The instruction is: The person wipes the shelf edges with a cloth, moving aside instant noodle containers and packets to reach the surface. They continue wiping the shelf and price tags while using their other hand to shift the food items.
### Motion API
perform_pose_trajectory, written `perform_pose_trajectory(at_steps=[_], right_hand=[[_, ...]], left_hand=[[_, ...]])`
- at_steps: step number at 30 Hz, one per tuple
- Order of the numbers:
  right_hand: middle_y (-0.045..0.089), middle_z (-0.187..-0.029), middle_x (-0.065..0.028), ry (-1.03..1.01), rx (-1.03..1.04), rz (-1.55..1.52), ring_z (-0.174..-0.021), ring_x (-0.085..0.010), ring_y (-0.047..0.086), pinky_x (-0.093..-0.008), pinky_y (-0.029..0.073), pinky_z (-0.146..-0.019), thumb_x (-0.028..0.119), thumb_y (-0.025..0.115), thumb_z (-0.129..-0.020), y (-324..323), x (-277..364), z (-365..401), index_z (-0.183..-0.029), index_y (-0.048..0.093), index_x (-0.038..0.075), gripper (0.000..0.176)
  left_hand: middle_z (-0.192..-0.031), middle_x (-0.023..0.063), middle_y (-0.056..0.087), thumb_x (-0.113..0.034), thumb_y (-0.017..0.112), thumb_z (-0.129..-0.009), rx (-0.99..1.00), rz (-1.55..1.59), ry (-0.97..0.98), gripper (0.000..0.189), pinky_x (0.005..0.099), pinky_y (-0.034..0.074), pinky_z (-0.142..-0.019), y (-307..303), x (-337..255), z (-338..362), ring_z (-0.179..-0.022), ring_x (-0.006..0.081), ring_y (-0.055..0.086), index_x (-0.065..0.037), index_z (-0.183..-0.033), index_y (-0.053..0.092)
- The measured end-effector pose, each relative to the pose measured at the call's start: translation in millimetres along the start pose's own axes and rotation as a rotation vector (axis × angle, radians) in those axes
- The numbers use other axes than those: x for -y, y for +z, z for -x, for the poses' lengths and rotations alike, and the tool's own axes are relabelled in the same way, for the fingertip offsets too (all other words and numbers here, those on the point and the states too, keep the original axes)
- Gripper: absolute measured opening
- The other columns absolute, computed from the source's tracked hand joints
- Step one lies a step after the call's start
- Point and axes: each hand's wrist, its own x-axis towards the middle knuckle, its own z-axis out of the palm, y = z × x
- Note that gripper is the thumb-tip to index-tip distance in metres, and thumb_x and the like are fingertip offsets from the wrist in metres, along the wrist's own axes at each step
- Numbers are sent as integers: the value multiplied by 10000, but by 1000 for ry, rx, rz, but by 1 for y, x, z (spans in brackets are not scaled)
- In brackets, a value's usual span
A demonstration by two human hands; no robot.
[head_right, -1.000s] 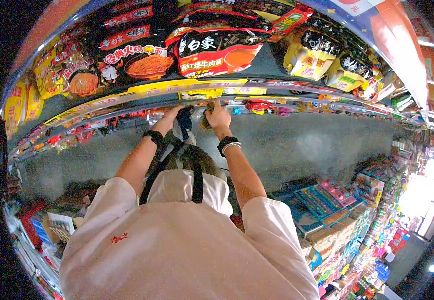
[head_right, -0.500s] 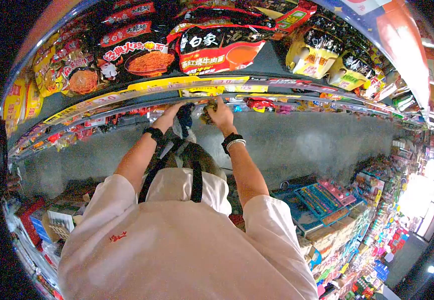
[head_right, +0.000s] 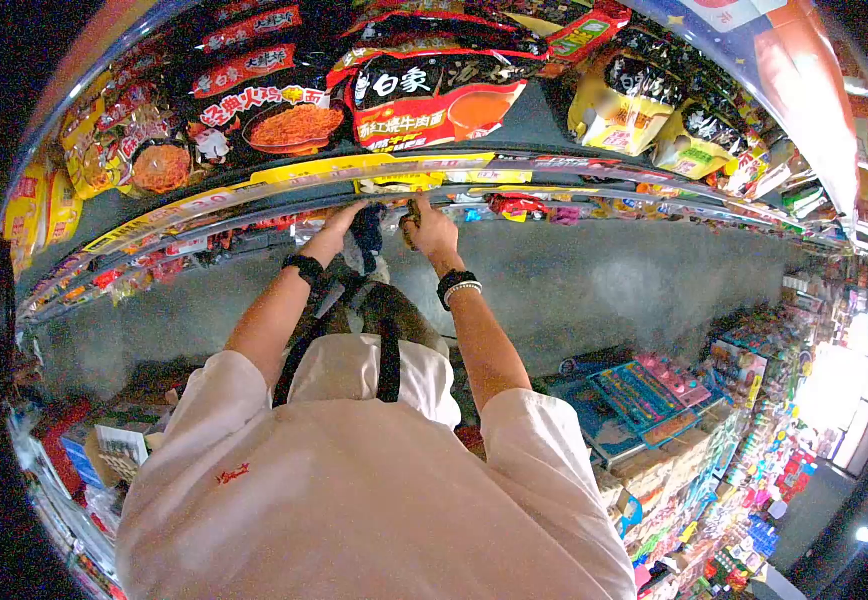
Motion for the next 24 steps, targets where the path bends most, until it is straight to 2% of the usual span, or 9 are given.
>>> perform_pose_trajectory(at_steps=[2,8,9,10,11,13,14,18,24], right_hand=[[597,-941,-166,-24,-2,29,-868,-361,562,-434,452,-730,278,574,-717,-1,-2,-1,-1171,392,192,496],[604,-919,-161,-33,-86,-147,-849,-351,574,-412,455,-746,228,578,-705,1,-7,1,-1108,453,136,432],[605,-907,-158,36,-251,-315,-846,-335,580,-400,453,-753,198,584,-697,9,-10,3,-1088,463,113,418],[606,-895,-155,103,-415,-481,-843,-319,586,-387,452,-760,168,590,-689,13,-10,6,-1069,473,91,405],[606,-895,-155,102,-415,-481,-843,-319,586,-387,452,-760,168,590,-689,13,-7,10,-1069,473,91,405],[596,-930,-150,57,-499,-530,-859,-285,587,-362,451,-763,129,603,-676,11,1,21,-1078,463,71,429],[574,-989,-147,-59,-543,-421,-871,-303,573,-364,452,-750,121,602,-679,14,5,23,-1100,457,91,447],[551,-1011,-131,-197,-331,-186,-854,-336,546,-397,459,-698,109,603,-678,12,26,25,-1147,426,139,502],[554,-1002,-114,-347,-250,-3,-830,-326,557,-400,464,-649,95,574,-698,6,17,16,-1121,415,160,457]], left_hand=[[-1282,98,409,-308,619,-747,-164,-11,-30,605,341,285,-946,12,-18,27,-1162,239,380,-37,-1242,403],[-1262,101,428,-270,620,-751,-109,14,-10,577,333,312,-924,4,0,-6,-1144,236,399,-30,-1232,408],[-1262,101,428,-270,620,-751,-107,12,-9,577,333,312,-924,-2,10,-21,-1144,236,399,-30,-1232,408],[-1247,103,441,-262,620,-751,10,69,95,565,323,320,-917,-11,29,-47,-1128,240,414,-24,-1221,418],[-1232,104,455,-255,621,-750,125,126,198,552,313,327,-911,-16,39,-60,-1113,244,429,-18,-1210,428],[-1224,104,464,-258,624,-750,71,83,214,545,304,331,-907,-11,33,-46,-1102,241,440,-13,-1200,438],[-1215,104,472,-262,627,-749,16,39,230,539,295,335,-903,-8,27,-37,-1092,238,450,-8,-1190,449],[-1208,103,480,-285,631,-749,22,-48,283,543,295,339,-897,-5,17,-28,-1091,222,454,-3,-1180,462],[-1198,99,491,-296,621,-757,26,-106,226,540,307,342,-895,-3,4,-6,-1070,222,467,-2,-1181,462]])
